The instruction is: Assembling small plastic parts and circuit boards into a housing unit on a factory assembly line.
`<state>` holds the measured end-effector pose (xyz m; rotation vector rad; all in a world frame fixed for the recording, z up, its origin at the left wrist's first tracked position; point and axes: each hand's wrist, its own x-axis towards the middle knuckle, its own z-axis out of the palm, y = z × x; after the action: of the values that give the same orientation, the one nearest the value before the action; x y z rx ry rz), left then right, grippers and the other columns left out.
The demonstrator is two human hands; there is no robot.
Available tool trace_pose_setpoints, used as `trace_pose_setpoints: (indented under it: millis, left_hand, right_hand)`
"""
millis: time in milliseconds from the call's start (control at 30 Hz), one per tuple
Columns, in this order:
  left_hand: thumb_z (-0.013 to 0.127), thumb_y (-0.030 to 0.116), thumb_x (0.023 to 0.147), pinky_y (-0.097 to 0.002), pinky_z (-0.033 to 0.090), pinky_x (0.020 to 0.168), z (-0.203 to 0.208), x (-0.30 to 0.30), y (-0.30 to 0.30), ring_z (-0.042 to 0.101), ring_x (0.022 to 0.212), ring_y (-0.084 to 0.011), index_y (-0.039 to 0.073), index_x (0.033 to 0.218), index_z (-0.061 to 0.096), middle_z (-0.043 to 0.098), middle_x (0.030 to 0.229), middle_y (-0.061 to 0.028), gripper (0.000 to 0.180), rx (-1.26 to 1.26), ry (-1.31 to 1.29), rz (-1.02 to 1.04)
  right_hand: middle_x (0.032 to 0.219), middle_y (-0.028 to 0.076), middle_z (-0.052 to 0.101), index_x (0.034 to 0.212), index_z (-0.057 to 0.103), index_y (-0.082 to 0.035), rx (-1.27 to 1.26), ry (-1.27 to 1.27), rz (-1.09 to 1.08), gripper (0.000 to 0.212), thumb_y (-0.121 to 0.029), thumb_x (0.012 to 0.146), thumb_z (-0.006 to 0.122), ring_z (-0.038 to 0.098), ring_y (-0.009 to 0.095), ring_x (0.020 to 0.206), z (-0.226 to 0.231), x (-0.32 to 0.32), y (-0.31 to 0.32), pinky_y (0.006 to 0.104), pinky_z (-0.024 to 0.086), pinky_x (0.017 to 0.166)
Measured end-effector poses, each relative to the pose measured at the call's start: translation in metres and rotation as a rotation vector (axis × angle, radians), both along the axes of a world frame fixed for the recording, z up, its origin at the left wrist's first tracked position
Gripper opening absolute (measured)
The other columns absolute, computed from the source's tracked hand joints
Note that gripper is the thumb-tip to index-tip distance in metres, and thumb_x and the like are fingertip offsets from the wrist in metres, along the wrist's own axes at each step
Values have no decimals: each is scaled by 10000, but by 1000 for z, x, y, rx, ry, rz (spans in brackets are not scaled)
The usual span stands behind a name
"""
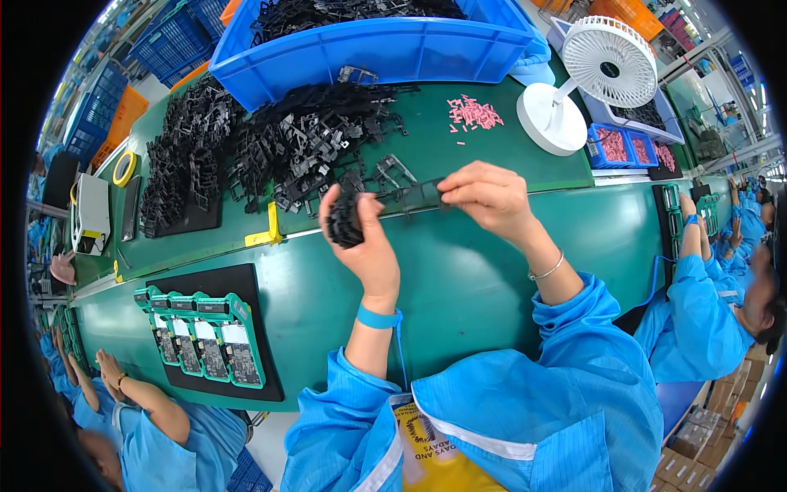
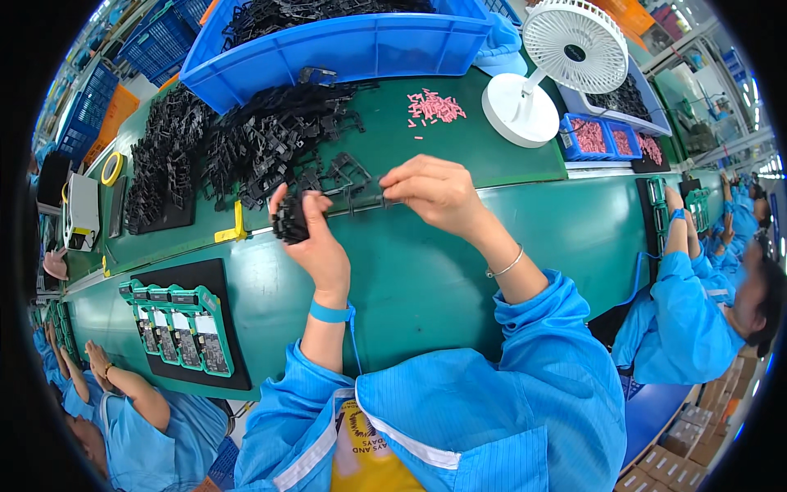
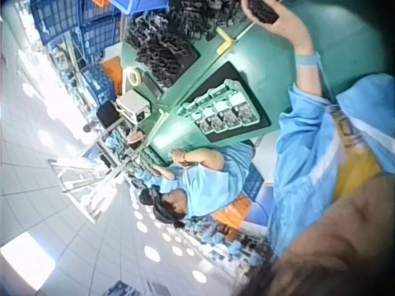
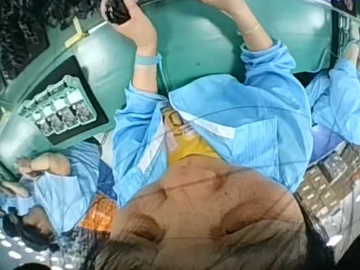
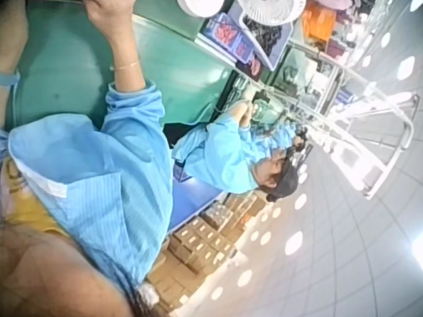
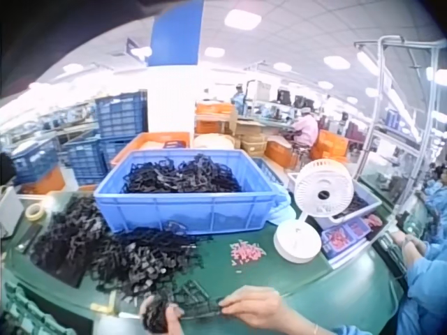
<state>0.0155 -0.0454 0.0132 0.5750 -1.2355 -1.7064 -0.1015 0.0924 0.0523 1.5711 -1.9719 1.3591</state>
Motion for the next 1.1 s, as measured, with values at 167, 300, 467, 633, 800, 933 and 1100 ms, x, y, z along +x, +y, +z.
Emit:
trace_pose_setpoints:
  millis: [167, 300, 467, 633, 800, 933, 1100]
  left_hand:
    - [648, 63, 902, -221, 467, 706, -10, -4, 2, 565, 805, -74, 35, 1210, 525, 640, 946, -26, 333, 167, -102, -540]
    - [691, 13, 841, -252, 487, 654, -10, 0, 0, 590, 750, -114, 2, 1195, 544, 624, 910, -42, 383, 416, -69, -869]
    - [674, -24, 836, -251, 483, 653, -17, -3, -2, 576, 746, -108, 5, 1212, 539, 607, 895, -29, 401, 433, -17, -654]
    - [667, -18, 845, -236, 469, 660, -17, -4, 0, 555, 737, -87, 4, 1206, 538, 603, 876, -16, 383, 332, -41, -474]
    - [652, -20, 853, -247, 496, 631, -9, -5, 4, 579, 691, -95, -3, 1181, 538, 614, 850, -34, 348, 326, -73, -422]
    - [647, -19, 859, -248, 525, 619, -7, -5, 3, 607, 680, -107, -4, 1172, 535, 619, 859, -49, 333, 275, -96, -372]
    - [640, -16, 873, -242, 534, 618, -6, -3, 6, 612, 687, -100, -5, 1180, 526, 618, 881, -55, 328, 247, -99, -355]
  right_hand:
    - [857, 67, 709, 787, 709, -44, 72, 64, 177, 216, 72, 606, 729, 678, 215, 766, 0, 3, 3, 308, 560, 651]
    - [869, 51, 710, 814, 709, -40, 103, -172, 226, 180, 48, 660, 736, 678, 207, 769, 1, -6, 7, 301, 553, 655]
    - [827, 84, 685, 842, 701, -29, 215, -240, -280, 143, -52, 711, 753, 650, 221, 720, -14, -46, 8, 324, 510, 665]
    - [805, 81, 647, 783, 670, -36, 377, -17, -439, 67, -95, 766, 696, 623, 287, 786, -43, -74, 4, 389, 477, 700]
    - [802, 90, 628, 776, 639, -58, 427, 218, -508, 40, -87, 795, 658, 600, 286, 825, -48, -71, -1, 394, 431, 756]
    - [800, 64, 610, 783, 597, -66, 282, 24, -294, 60, -57, 776, 655, 583, 267, 821, -22, -31, -9, 372, 410, 764]
    - [793, 33, 599, 768, 573, -70, 232, 249, -262, 140, -17, 713, 690, 588, 207, 795, -13, 12, -20, 359, 406, 762]
